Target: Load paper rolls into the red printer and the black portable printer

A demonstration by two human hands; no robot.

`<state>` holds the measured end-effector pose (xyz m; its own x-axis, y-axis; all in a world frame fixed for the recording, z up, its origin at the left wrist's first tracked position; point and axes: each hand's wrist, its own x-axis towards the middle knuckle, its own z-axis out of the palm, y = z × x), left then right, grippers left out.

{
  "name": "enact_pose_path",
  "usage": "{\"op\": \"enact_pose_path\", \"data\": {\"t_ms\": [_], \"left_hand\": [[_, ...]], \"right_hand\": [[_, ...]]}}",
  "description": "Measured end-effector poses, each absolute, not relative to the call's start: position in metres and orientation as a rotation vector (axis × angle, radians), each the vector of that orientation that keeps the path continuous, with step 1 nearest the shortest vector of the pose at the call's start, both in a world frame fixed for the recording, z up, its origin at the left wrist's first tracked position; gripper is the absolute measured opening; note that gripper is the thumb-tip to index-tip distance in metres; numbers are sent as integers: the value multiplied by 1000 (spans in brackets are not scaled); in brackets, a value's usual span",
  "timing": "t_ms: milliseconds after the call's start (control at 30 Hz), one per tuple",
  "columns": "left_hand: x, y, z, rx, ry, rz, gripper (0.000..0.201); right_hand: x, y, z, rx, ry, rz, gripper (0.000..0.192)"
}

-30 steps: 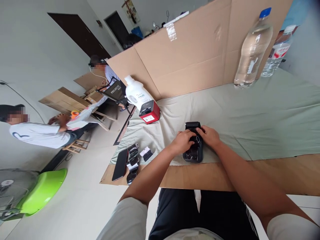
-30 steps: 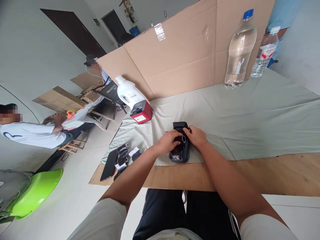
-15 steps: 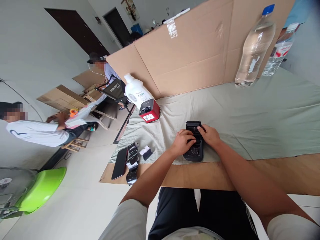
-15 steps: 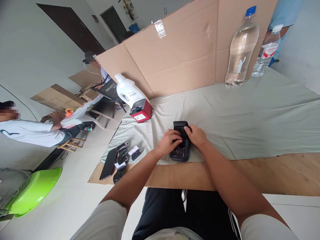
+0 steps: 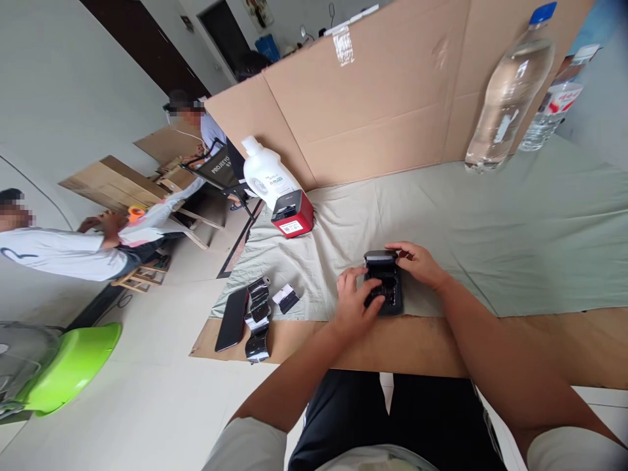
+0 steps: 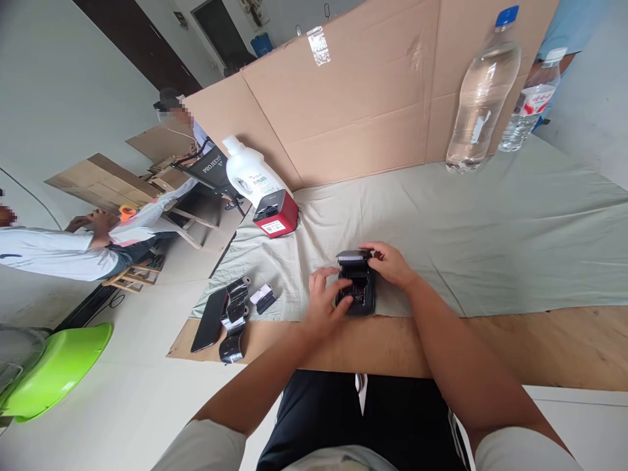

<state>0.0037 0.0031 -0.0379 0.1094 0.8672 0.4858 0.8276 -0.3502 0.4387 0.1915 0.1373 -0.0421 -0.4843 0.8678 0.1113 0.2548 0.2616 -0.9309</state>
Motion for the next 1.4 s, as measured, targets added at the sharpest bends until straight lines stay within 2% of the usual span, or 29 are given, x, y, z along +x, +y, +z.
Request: {"op": "enact_pose_path", "data": {"t_ms": [67, 133, 233, 300, 400, 500, 633, 900, 1100, 1267, 1400], "left_hand": [[7, -9, -40, 2385, 1753, 981, 25], [8, -17, -45, 2388, 1775, 961, 24], [8, -20, -53, 2315, 1778, 1004, 25], [5, -16, -55, 2219, 1728, 1070, 23], [-2, 0, -54, 1922, 1738, 1210, 26], [-7, 25, -50, 1623, 1928, 1182, 31], [-2, 47, -47, 1662, 1906, 939, 45], [-2, 35, -54, 1429, 1408, 1228, 62], [-5, 40, -48, 911, 1117, 1188, 94], [-3, 39, -39, 748, 1144, 1354, 83], [-6, 41, -48, 729, 1266, 1480, 86]], "right_hand": [[198, 135, -32, -904, -1953, 1319, 42], [200, 132, -25, -827, -2001, 1366, 32], [194, 128, -24, -905, -2050, 1263, 23], [189, 126, -29, -1076, -2047, 1113, 29], [187, 125, -35, -1347, -2094, 976, 50], [190, 123, -36, -1432, -2296, 954, 48], [194, 118, -30, -1411, -2368, 885, 48], [189, 107, -17, -1297, -2070, 1297, 54], [182, 105, -19, -1232, -1792, 1510, 63], [167, 96, -33, -1164, -1520, 1639, 69], [159, 87, -36, -1135, -1371, 1878, 53]]}}
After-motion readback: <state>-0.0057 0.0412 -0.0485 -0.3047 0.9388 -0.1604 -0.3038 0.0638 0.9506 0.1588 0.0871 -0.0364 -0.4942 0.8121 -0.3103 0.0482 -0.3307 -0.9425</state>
